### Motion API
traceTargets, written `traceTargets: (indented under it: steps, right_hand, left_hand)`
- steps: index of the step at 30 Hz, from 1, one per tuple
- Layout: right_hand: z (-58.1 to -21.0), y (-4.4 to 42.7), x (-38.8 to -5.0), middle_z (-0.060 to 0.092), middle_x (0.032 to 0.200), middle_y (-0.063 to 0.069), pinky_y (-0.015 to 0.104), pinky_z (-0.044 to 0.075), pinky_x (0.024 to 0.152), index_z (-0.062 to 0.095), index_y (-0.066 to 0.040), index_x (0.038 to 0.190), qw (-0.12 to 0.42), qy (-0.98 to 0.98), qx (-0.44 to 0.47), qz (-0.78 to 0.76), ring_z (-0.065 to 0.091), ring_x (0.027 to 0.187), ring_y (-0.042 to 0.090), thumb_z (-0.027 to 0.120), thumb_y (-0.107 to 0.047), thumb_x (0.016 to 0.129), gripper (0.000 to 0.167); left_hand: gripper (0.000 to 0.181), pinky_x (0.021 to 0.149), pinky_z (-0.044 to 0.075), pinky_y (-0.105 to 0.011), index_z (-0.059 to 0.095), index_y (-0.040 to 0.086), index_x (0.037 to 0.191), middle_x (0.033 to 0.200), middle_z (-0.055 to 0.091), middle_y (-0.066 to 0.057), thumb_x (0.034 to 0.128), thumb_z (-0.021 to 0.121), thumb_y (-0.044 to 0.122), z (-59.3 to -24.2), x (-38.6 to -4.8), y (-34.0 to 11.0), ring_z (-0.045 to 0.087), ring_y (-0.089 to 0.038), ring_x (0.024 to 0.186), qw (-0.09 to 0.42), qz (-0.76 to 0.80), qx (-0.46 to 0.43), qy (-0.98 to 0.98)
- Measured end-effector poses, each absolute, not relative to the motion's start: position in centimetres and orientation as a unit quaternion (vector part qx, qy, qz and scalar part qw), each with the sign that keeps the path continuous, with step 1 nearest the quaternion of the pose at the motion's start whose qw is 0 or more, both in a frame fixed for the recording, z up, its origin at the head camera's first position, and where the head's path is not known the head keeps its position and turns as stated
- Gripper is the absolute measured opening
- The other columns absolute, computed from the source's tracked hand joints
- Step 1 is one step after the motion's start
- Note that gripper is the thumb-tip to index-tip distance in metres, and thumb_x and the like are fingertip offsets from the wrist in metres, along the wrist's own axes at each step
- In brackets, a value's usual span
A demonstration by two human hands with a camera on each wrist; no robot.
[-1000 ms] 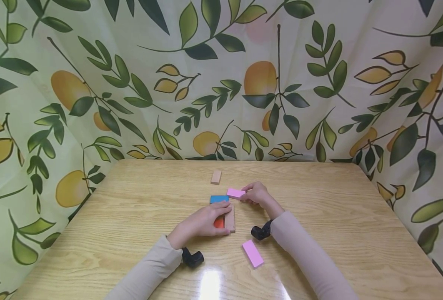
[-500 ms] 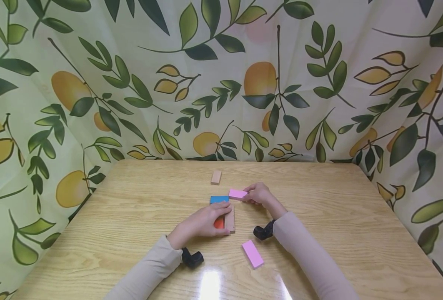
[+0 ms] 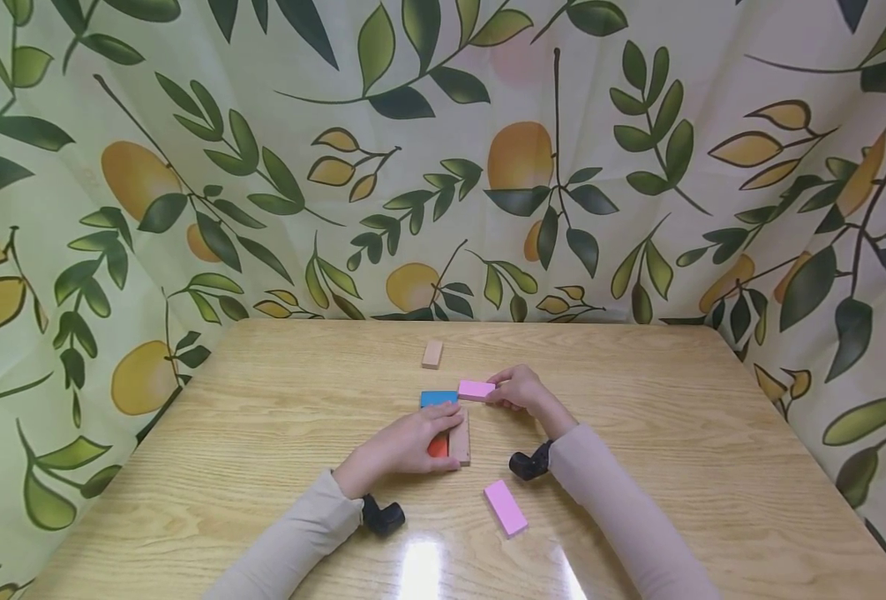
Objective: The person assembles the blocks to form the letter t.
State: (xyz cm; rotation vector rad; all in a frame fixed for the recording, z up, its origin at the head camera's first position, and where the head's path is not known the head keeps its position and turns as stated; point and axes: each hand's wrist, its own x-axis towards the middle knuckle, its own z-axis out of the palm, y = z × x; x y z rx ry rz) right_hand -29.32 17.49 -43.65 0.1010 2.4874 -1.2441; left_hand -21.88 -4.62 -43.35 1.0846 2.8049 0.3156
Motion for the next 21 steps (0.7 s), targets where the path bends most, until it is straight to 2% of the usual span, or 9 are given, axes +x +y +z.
traceTargets:
  steps: [21]
  right_hand:
    - [-43.68, 17.62, -29.33, 0.048, 0.059, -0.004, 0.019, 0.035, 0.049, 0.067, 0.001, 0.118, 0.182, 0.881, 0.023, -0.437, 0.042, 0.052, 0.008, 0.072, -0.011, 0.084, 0.037]
  left_hand:
    - [0.069, 0.119, 0.035, -0.033, 0.049, 0.012, 0.142, 0.153, 0.043, -0.005, 0.0857, 0.068, 0.047, -43.37, -21.84, -4.66, 0.038, -0.02, 0.145, 0.061, 0.104, 0.355, 0.927]
